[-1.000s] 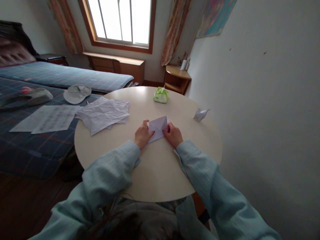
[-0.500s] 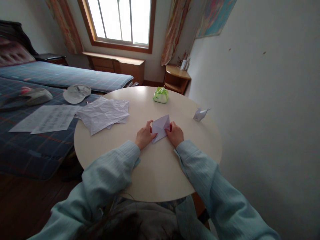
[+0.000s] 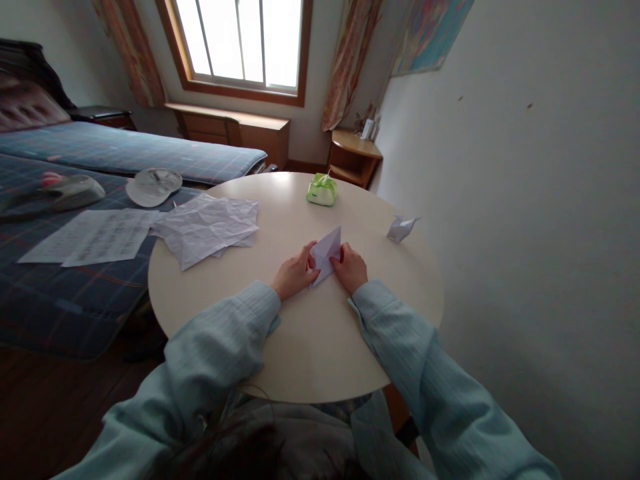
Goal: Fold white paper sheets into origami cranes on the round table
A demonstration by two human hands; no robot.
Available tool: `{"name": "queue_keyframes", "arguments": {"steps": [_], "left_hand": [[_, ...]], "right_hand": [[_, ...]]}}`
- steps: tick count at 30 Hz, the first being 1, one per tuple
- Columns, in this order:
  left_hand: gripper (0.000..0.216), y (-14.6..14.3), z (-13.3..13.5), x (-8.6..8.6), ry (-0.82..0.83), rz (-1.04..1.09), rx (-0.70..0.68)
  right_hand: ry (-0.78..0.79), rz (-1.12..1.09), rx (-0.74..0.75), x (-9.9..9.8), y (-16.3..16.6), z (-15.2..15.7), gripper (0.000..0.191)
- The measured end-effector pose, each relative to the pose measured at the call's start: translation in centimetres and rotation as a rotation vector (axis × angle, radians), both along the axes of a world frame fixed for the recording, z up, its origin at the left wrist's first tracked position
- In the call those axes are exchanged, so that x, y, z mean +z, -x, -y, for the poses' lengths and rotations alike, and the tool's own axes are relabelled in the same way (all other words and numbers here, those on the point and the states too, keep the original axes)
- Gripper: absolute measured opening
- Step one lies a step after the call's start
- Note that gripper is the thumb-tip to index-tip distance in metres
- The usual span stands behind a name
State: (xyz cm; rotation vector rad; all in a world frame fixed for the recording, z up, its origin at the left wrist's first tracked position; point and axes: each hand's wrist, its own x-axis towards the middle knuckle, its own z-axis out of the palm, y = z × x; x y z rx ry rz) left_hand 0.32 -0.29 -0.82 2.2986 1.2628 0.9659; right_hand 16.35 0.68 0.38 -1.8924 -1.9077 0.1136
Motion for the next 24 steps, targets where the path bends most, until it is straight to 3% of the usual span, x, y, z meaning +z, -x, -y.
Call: {"name": "queue_keyframes", "arguments": {"steps": [10, 24], "left_hand": [[0.048, -0.12, 0.23, 0.56, 0.058, -0.018, 0.022], [0.059, -0.12, 0.23, 0.57, 0.057, 0.043, -0.009]], "right_hand": [[0.019, 0.024, -0.007, 0.14, 0.09, 0.06, 0.016], [-0.004, -0.049, 0.047, -0.03, 0.31, 0.12, 0.035]]}}
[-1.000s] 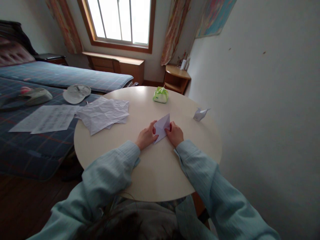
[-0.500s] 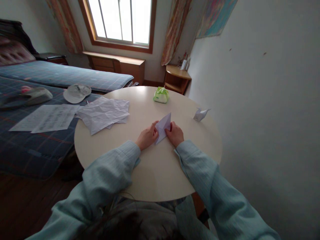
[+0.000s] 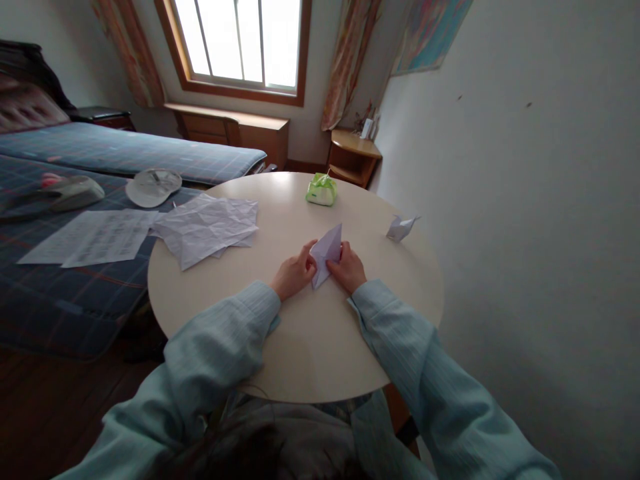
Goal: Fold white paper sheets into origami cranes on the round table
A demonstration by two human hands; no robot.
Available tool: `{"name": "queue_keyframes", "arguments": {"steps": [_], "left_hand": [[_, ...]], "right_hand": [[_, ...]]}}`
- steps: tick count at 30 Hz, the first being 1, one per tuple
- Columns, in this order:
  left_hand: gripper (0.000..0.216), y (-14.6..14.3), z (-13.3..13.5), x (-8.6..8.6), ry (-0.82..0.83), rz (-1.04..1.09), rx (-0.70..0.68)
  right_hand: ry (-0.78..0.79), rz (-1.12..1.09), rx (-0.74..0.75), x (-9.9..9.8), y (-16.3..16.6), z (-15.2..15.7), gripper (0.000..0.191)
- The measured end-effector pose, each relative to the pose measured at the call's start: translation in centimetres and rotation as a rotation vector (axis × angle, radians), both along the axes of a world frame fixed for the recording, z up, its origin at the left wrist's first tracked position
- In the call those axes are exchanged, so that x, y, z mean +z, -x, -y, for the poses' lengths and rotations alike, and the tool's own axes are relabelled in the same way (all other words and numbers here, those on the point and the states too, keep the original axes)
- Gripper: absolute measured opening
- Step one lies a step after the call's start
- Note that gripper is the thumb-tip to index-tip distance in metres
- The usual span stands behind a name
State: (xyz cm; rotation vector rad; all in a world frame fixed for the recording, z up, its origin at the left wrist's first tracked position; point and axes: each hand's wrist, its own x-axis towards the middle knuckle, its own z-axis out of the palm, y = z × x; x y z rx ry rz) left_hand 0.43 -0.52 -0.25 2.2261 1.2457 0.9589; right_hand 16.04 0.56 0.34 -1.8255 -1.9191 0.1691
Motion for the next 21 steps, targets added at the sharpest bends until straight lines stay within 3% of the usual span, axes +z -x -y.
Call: {"name": "queue_keyframes", "arguments": {"steps": [12, 21], "left_hand": [[0.069, -0.09, -0.15, -0.52, -0.041, 0.032, -0.272], [0.069, 0.13, -0.41, -0.57, -0.003, 0.026, -0.329]], "right_hand": [[-0.025, -0.082, 0.026, -0.46, -0.35, -0.38, 0.038], [-0.023, -0.077, 0.028, -0.46, -0.41, -0.38, 0.037]]}}
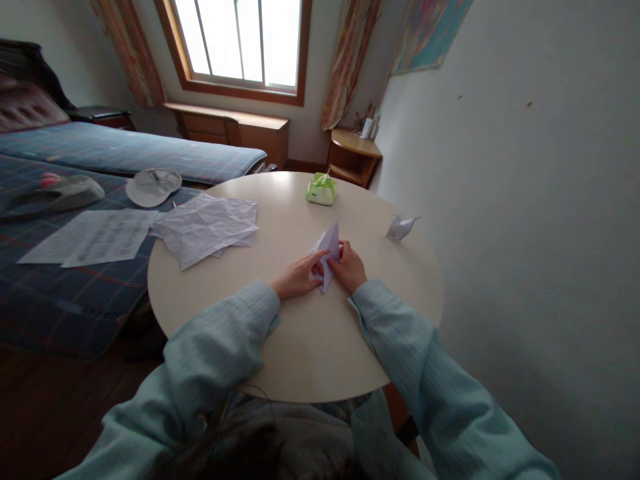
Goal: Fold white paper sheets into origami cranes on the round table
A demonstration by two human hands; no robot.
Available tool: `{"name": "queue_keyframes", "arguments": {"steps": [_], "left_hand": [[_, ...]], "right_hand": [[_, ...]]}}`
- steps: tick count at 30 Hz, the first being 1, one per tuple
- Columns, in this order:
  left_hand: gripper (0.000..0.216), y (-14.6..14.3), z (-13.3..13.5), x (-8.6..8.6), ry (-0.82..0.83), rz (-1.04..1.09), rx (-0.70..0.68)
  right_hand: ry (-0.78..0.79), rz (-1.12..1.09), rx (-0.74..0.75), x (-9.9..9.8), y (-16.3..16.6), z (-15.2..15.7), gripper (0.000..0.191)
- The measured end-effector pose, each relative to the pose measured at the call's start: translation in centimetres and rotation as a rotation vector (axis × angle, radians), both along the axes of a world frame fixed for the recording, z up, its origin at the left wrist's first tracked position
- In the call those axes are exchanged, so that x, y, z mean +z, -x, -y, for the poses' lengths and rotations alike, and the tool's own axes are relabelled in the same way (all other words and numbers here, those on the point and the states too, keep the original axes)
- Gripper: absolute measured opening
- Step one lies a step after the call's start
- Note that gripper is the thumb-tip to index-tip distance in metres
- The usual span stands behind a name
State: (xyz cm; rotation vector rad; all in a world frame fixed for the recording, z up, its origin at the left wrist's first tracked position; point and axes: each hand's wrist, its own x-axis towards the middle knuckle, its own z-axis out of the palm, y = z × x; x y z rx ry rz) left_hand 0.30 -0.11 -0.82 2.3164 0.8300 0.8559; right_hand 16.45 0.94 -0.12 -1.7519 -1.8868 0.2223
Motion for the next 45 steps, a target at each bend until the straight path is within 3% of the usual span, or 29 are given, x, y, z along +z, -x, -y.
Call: {"name": "queue_keyframes", "arguments": {"steps": [11, 24, 32, 45], "left_hand": [[0.064, 0.1, 0.7, 0.7, 0.05, -0.02, 0.011], [0.054, 1.0, 0.0, 0.8, -0.05, -0.134, 0.318], [0.045, 1.0, -0.5, 0.4, 0.047, -0.065, 0.444], [0.041, 1.0, -0.4, 0.7, 0.023, -0.148, 0.453]], "right_hand": [[0.001, 0.025, -0.014, 0.4, 0.0, 0.2, 0.028], [0.019, 0.074, -0.092, 0.5, -0.7, -0.2, 0.024], [0.038, 0.056, -0.122, 0.0, -1.0, -0.6, 0.026], [0.028, 0.001, -0.105, 0.1, -0.8, -0.3, 0.028]]}}
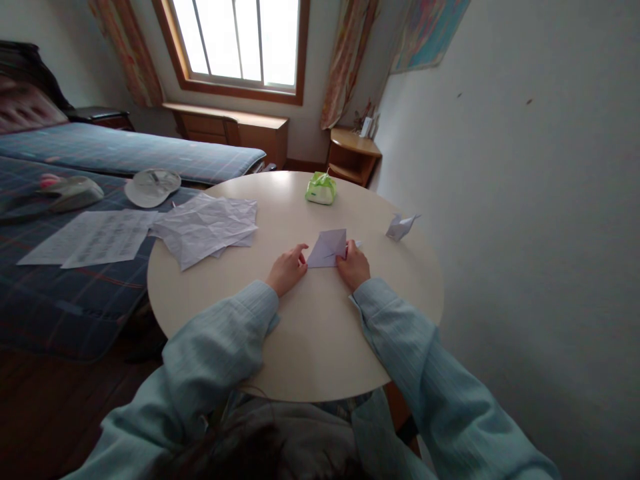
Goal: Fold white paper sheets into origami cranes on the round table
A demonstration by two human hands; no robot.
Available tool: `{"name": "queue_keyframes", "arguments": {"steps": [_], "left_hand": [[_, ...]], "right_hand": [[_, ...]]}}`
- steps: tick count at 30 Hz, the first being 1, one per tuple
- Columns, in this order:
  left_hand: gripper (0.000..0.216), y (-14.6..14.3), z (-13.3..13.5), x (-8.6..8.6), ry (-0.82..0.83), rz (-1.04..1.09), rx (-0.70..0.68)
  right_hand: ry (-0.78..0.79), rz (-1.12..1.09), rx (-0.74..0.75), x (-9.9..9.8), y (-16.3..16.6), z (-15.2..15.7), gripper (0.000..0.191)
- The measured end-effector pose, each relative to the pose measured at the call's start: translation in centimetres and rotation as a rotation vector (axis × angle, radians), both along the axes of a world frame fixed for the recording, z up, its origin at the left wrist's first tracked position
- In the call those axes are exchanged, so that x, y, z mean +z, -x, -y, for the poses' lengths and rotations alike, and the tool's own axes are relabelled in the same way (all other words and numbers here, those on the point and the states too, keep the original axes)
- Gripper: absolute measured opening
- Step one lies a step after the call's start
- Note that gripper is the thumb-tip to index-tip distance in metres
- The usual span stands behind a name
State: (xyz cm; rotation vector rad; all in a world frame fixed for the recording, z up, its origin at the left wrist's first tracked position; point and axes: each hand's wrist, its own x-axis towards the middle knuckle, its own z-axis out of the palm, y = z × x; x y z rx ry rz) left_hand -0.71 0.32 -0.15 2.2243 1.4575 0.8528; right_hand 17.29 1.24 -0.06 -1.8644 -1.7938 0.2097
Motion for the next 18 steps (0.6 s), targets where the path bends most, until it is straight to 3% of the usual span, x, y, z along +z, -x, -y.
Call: {"name": "queue_keyframes", "arguments": {"steps": [18], "left_hand": [[0.02, -0.23, 0.46, 0.86, 0.058, -0.069, 0.05]], "right_hand": [[-0.053, -0.069, 0.025, -0.18, 0.0, -0.19, 0.025]]}}
